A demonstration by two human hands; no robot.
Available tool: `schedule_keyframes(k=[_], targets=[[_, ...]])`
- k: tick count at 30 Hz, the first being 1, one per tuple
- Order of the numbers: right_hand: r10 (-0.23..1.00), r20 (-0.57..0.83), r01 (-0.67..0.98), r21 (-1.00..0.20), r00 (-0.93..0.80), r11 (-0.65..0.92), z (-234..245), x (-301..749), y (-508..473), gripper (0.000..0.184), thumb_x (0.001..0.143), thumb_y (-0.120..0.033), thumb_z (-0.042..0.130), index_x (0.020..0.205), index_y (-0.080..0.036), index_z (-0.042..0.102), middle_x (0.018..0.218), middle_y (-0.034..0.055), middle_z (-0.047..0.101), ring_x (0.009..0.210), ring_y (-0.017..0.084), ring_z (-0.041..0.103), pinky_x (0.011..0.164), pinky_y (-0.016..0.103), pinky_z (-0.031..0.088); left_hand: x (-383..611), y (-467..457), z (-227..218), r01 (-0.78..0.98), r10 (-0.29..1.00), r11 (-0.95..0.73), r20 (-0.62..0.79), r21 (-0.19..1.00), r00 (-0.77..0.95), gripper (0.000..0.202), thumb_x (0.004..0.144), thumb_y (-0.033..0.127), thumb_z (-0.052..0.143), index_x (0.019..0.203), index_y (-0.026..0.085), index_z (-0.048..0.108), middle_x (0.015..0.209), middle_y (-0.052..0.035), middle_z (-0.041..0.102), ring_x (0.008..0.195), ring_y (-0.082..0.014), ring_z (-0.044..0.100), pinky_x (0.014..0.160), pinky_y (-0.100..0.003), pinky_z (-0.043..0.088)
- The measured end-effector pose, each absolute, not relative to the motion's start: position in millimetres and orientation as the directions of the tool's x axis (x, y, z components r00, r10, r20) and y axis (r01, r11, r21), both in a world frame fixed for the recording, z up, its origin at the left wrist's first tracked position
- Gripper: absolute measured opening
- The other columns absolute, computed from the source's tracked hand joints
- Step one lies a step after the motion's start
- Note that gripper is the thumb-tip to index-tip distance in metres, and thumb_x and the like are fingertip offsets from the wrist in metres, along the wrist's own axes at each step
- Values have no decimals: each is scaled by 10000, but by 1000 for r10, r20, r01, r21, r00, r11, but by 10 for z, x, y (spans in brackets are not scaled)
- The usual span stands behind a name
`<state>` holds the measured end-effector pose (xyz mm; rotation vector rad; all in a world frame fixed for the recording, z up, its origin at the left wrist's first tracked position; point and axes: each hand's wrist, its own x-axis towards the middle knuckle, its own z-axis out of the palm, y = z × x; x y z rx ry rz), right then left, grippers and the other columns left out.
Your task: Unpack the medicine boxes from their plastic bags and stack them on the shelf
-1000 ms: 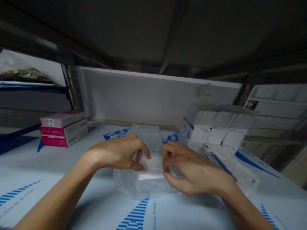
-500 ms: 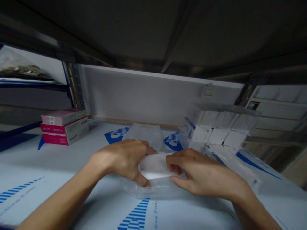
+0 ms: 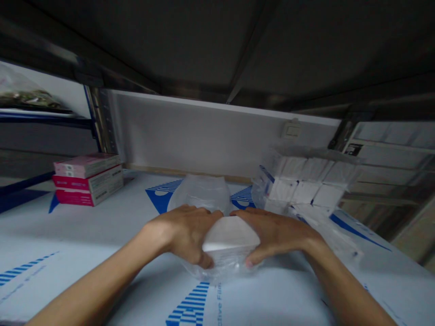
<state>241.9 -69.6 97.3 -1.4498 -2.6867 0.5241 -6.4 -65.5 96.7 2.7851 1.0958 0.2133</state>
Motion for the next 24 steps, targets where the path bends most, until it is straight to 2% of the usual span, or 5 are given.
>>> schedule_keyframes(k=[5, 11, 15, 21, 24], targets=[[787, -13, 736, -362, -617, 572, 1008, 2332, -726, 829, 634, -570, 838, 1361, -255, 594, 1379, 103, 590, 1273, 318, 530, 1095, 461, 408, -95, -557, 945, 571, 625, -777, 223, 265, 748, 674, 491, 553, 758, 1146, 416, 687, 914, -28, 757, 765, -316, 646, 707, -425, 437], [797, 79, 709, -409, -599, 574, 886, 2246, -637, 760, 567, -402, 887, 1252, -193, 635, 1255, 112, 652, 1182, 309, 573, 1039, 489, 434, -173, -452, 951, 646, 681, -693, -3, 318, 732, 758, 488, 528, 861, 1169, 261, 661, 938, -74, 729, 789, -306, 672, 643, -345, 458], [740, 166, 549, -570, -651, 611, 827, 2361, -448, 731, 486, -317, 915, 1152, -206, 635, 1288, 96, 617, 1194, 283, 565, 1068, 469, 401, -226, -422, 946, 557, 638, -716, 69, 422, 767, 833, 534, 562, 876, 1266, 254, 623, 1012, -77, 727, 876, -303, 689, 692, -332, 495], [780, 210, 172, -911, -589, 375, 703, 2515, -180, 715, 475, -349, 933, 1092, -239, 589, 1150, 45, 609, 1095, 233, 590, 974, 400, 452, -317, -346, 890, 453, 655, -683, 204, 573, 728, 1282, 660, 501, 857, 1623, 233, 55, 1120, -100, 709, 957, -297, 693, 815, -394, 543], [829, 259, 33, -948, -496, 317, 675, 2539, -141, 698, 453, -344, 935, 1042, -246, 574, 1062, 21, 616, 1044, 220, 595, 943, 375, 454, -334, -275, 797, 381, 666, -665, 279, 642, 692, 1275, 700, 404, 847, 1620, 242, -20, 1150, -98, 694, 974, -278, 688, 854, -404, 541]])
